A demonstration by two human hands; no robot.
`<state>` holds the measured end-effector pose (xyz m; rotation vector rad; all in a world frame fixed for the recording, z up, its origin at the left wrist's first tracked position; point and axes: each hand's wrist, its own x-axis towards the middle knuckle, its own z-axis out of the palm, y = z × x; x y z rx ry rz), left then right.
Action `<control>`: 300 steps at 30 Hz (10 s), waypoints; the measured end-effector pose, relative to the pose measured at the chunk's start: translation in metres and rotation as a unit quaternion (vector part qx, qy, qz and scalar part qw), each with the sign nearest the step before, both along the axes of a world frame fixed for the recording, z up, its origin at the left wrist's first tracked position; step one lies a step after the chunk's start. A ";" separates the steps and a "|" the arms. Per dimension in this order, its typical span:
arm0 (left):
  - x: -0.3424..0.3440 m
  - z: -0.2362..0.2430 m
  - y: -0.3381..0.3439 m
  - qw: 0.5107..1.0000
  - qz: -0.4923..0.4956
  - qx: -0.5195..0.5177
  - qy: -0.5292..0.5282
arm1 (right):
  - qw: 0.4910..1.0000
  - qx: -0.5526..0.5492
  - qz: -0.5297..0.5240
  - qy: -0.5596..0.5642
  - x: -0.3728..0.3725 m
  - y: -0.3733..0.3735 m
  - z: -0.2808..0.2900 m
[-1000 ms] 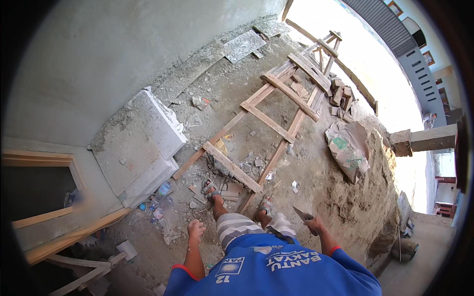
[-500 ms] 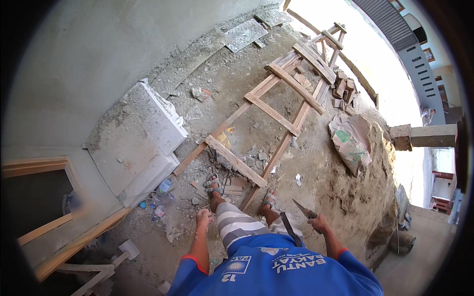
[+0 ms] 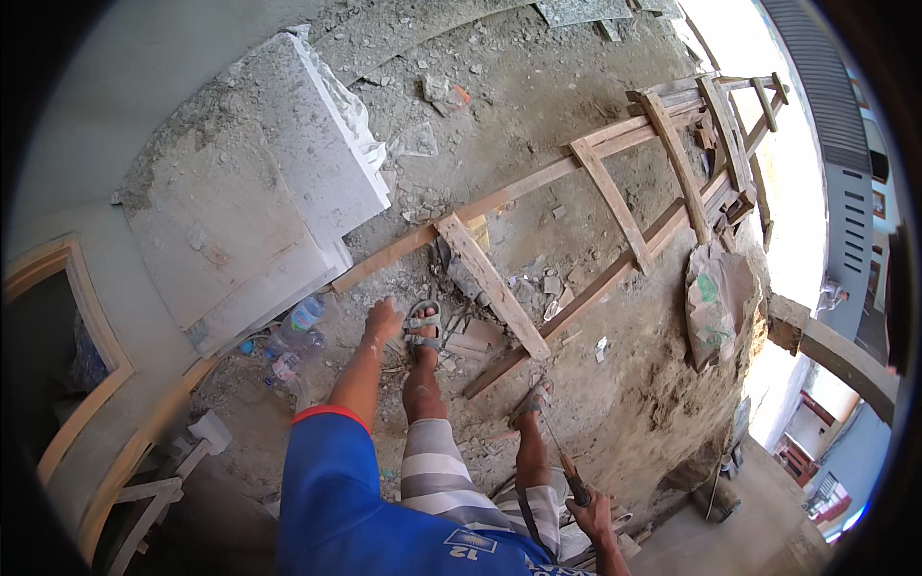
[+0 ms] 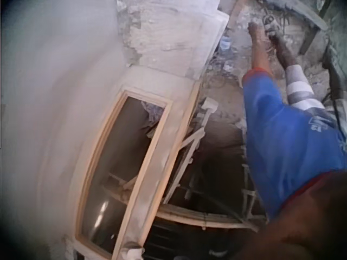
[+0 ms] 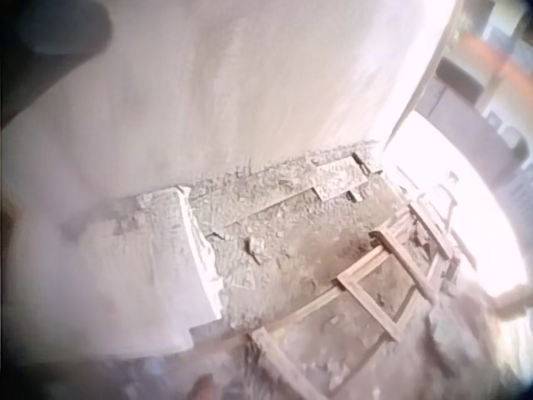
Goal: The person uses a hand saw to cut a wooden plank while it is supported by a wooden frame at a construction site.
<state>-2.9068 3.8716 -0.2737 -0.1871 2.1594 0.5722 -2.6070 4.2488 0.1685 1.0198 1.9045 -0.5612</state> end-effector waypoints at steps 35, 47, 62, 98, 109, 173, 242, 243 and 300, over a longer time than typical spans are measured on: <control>-0.112 0.009 0.127 0.978 -0.170 0.094 0.078 | 0.982 0.082 -0.165 0.032 0.078 0.001 0.006; -0.061 0.112 0.153 0.977 -0.131 0.137 0.094 | 0.962 0.050 -0.224 0.145 0.146 0.040 0.023; 0.018 0.223 0.215 0.984 -0.051 0.168 0.011 | 0.956 0.050 -0.227 0.179 0.188 0.082 0.047; 0.221 0.296 0.354 0.971 -0.022 -0.052 0.232 | 0.886 -0.213 -0.170 0.376 0.222 0.262 0.090; 0.229 0.288 0.357 0.944 -0.009 -0.063 0.324 | 0.884 -0.215 -0.097 0.404 0.204 0.246 0.065; 0.220 0.314 0.373 0.959 -0.086 -0.186 0.196 | 0.857 -0.322 -0.025 0.401 0.201 0.273 0.007; 0.225 0.322 0.377 0.961 -0.049 -0.149 0.226 | 0.845 -0.342 -0.035 0.410 0.191 0.270 0.026; 0.225 0.322 0.376 0.961 -0.050 -0.149 0.225 | 0.845 -0.342 -0.036 0.409 0.191 0.269 0.027; 0.221 0.329 0.378 0.967 -0.042 -0.155 0.199 | 0.836 -0.325 0.024 0.441 0.181 0.284 0.015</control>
